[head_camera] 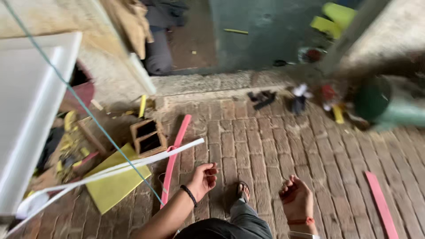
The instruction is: The person sprays adhesive onto a padded furniture frame on the floor using a spray gun, then lays a sheet of white foam padding over the glued surface and presses it down. They use a hand saw to trim the foam along the frame edge and continue spraying and fitting foam pieces.
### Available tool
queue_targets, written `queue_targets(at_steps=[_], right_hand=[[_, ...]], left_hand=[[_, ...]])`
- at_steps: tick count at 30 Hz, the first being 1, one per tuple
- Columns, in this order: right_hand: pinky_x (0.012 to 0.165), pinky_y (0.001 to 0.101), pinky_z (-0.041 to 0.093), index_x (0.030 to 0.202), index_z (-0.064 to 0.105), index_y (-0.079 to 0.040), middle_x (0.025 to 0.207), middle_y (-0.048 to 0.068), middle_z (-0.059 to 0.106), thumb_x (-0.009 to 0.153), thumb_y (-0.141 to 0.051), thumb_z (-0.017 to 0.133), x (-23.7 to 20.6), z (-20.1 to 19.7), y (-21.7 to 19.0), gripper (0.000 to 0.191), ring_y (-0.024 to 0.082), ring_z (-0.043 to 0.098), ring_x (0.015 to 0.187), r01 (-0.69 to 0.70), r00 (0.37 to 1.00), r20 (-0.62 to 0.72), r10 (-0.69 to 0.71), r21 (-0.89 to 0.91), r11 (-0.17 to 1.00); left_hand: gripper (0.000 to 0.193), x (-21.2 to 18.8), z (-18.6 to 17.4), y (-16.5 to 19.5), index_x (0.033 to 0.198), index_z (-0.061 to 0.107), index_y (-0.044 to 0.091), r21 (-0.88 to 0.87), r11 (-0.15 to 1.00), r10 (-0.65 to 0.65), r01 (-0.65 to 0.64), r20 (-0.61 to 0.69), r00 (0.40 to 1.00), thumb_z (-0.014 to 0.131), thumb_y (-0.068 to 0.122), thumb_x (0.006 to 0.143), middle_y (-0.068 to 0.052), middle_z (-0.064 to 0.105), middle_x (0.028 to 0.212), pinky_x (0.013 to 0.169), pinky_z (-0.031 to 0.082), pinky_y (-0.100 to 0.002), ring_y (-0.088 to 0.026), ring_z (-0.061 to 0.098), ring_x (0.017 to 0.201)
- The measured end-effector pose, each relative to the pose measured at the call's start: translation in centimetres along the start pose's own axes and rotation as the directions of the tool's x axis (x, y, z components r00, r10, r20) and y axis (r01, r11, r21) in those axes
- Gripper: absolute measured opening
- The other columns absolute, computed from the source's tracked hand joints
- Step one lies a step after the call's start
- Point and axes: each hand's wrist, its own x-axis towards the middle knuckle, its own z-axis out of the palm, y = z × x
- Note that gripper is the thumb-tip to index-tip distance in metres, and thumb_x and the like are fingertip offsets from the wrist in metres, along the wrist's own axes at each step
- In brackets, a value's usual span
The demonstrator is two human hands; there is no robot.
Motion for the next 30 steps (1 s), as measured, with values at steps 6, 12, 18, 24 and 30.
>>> queue_targets(at_steps=[6, 12, 18, 24, 30], right_hand=[[0.063, 0.0297, 0.048, 0.096, 0.066, -0.014, 0.078, -0.002, 0.063, 0.101, -0.022, 0.061, 8.0, 17.2, -2.2, 0.011, 0.014, 0.059, 0.069, -0.1, 0.951, 0.26, 0.167, -0.252, 0.963], [0.064, 0.0315, 0.05, 0.094, 0.067, -0.014, 0.077, -0.002, 0.061, 0.099, -0.025, 0.065, 10.5, 35.1, 5.0, 0.012, 0.015, 0.059, 0.069, -0.18, 0.756, 0.502, 0.42, -0.458, 0.871], [0.059, 0.0313, 0.05, 0.092, 0.068, -0.011, 0.076, 0.001, 0.064, 0.095, -0.024, 0.068, 2.4, 42.4, 16.4, 0.013, 0.016, 0.06, 0.065, -0.257, 0.549, 0.558, 0.622, -0.596, 0.761], [0.054, 0.0317, 0.049, 0.093, 0.068, -0.008, 0.074, 0.004, 0.066, 0.092, -0.019, 0.069, -7.1, 44.0, 26.8, 0.012, 0.018, 0.061, 0.061, -0.309, 0.327, 0.462, 0.825, -0.772, 0.555], [0.056, 0.0305, 0.05, 0.1, 0.069, -0.007, 0.076, 0.004, 0.067, 0.092, -0.022, 0.068, -8.6, 45.1, 30.4, 0.016, 0.017, 0.062, 0.064, -0.214, 0.258, 0.396, 0.881, -0.866, 0.452]], left_hand=[[0.019, -4.3, 0.3, 6.9, 0.104, 0.072, 0.011, -0.064, 0.965, 0.239, -0.253, -0.167, 0.956, 0.065, 0.023, 0.092, -0.005, 0.072, 0.084, 0.062, 0.05, -0.033, -0.018, 0.065, 0.069], [0.018, -10.3, -7.0, 9.8, 0.101, 0.069, 0.009, -0.28, 0.813, 0.387, -0.51, -0.393, 0.834, 0.066, 0.027, 0.096, -0.003, 0.069, 0.083, 0.062, 0.048, -0.031, -0.016, 0.063, 0.068], [0.02, -18.8, -13.8, 8.9, 0.102, 0.072, 0.011, -0.363, 0.673, 0.31, -0.645, -0.653, 0.691, 0.066, 0.028, 0.094, -0.001, 0.071, 0.084, 0.061, 0.051, -0.03, -0.014, 0.062, 0.067], [0.018, -25.2, -18.5, 6.3, 0.1, 0.069, 0.011, -0.342, 0.459, 0.336, -0.82, -0.788, 0.517, 0.061, 0.026, 0.093, -0.002, 0.072, 0.083, 0.06, 0.054, -0.03, -0.014, 0.065, 0.067], [0.017, -28.1, -24.2, 4.7, 0.103, 0.067, 0.01, -0.353, 0.31, 0.35, -0.883, -0.821, 0.451, 0.063, 0.025, 0.096, -0.004, 0.073, 0.084, 0.058, 0.053, -0.031, -0.017, 0.065, 0.066]])
